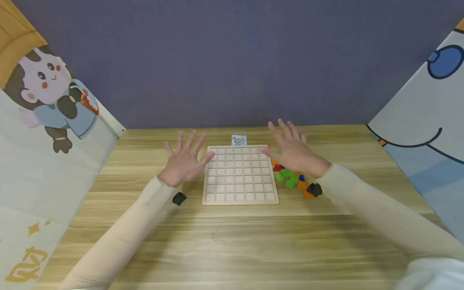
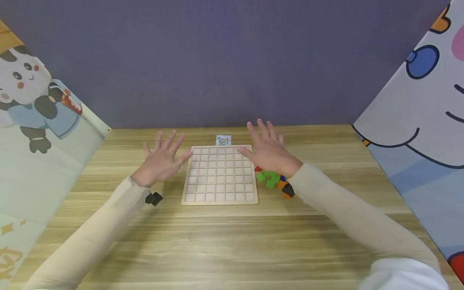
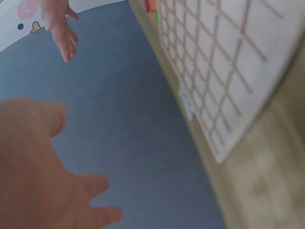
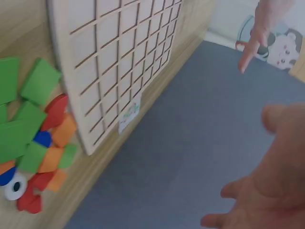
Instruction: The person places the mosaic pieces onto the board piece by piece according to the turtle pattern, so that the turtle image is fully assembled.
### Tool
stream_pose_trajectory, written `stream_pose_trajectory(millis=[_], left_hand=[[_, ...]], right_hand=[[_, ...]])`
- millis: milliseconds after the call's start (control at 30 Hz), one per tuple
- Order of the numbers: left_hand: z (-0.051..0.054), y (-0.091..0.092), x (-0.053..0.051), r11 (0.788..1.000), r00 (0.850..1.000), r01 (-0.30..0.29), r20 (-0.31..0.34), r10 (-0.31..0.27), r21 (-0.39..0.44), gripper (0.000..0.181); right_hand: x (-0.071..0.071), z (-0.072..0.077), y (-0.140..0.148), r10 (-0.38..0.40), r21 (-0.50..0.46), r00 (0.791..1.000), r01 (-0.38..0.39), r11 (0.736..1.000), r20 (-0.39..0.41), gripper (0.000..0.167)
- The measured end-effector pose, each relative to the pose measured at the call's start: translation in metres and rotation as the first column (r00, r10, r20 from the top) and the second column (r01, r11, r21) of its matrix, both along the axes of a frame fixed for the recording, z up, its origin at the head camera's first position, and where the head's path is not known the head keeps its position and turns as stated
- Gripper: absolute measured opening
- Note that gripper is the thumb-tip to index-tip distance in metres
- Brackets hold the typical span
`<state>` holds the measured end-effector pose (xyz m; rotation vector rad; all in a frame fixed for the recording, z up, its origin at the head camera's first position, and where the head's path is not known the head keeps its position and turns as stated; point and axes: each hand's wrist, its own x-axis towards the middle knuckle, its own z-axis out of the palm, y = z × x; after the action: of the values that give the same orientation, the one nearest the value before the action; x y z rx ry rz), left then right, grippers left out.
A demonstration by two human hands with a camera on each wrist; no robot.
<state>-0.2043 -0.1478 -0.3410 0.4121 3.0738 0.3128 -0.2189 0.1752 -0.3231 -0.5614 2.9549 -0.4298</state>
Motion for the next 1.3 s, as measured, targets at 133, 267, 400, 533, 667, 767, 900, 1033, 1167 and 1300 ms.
stream_pose_trajectory(millis=[133, 267, 400, 533, 667, 767, 900, 1033, 1167, 1300], left_hand=[[-0.009, -0.009, 0.001, 0.997, 0.997, 0.078, -0.009, -0.078, 0.005, 0.074], [-0.022, -0.019, 0.003, 0.988, 0.986, 0.154, 0.068, -0.153, -0.014, 0.067], [-0.038, -0.029, 0.005, 0.978, 0.967, 0.207, 0.154, -0.205, 0.004, 0.062], [-0.05, -0.035, 0.006, 0.969, 0.946, 0.239, 0.214, -0.245, 0.054, 0.061], [-0.057, -0.038, 0.009, 0.961, 0.931, 0.263, 0.239, -0.275, 0.081, 0.06], [-0.058, -0.039, 0.01, 0.959, 0.931, 0.269, 0.232, -0.283, 0.09, 0.06], [-0.06, -0.039, 0.011, 0.96, 0.934, 0.267, 0.225, -0.278, 0.08, 0.062], [-0.061, -0.038, 0.012, 0.964, 0.933, 0.255, 0.242, -0.266, 0.075, 0.064], [-0.062, -0.037, 0.012, 0.971, 0.934, 0.225, 0.265, -0.238, 0.076, 0.065], [-0.064, -0.037, 0.011, 0.974, 0.935, 0.214, 0.274, -0.225, 0.071, 0.065]], right_hand=[[-0.01, -0.009, 0.019, 0.007, -0.049, 1.0, -0.008, 0.999, -0.02, 0.077], [-0.022, -0.024, 0.043, 0.031, -0.085, 0.999, -0.032, 0.996, -0.014, 0.063], [-0.03, -0.04, 0.064, 0.028, -0.141, 0.998, -0.02, 0.99, 0.056, 0.044], [-0.032, -0.054, 0.081, 0.02, -0.171, 0.994, -0.002, 0.985, 0.108, 0.025], [-0.028, -0.067, 0.091, 0.001, -0.177, 0.993, 0.02, 0.984, 0.117, 0.021], [-0.025, -0.075, 0.096, -0.012, -0.172, 0.994, 0.031, 0.985, 0.11, 0.02], [-0.025, -0.082, 0.102, -0.009, -0.176, 0.996, 0.024, 0.984, 0.084, 0.02], [-0.025, -0.086, 0.106, -0.018, -0.194, 0.997, 0.032, 0.98, 0.075, 0.02], [-0.025, -0.086, 0.104, -0.024, -0.2, 0.998, 0.036, 0.979, 0.063, 0.018], [-0.025, -0.086, 0.099, -0.046, -0.194, 0.998, 0.054, 0.979, 0.049, 0.014]])
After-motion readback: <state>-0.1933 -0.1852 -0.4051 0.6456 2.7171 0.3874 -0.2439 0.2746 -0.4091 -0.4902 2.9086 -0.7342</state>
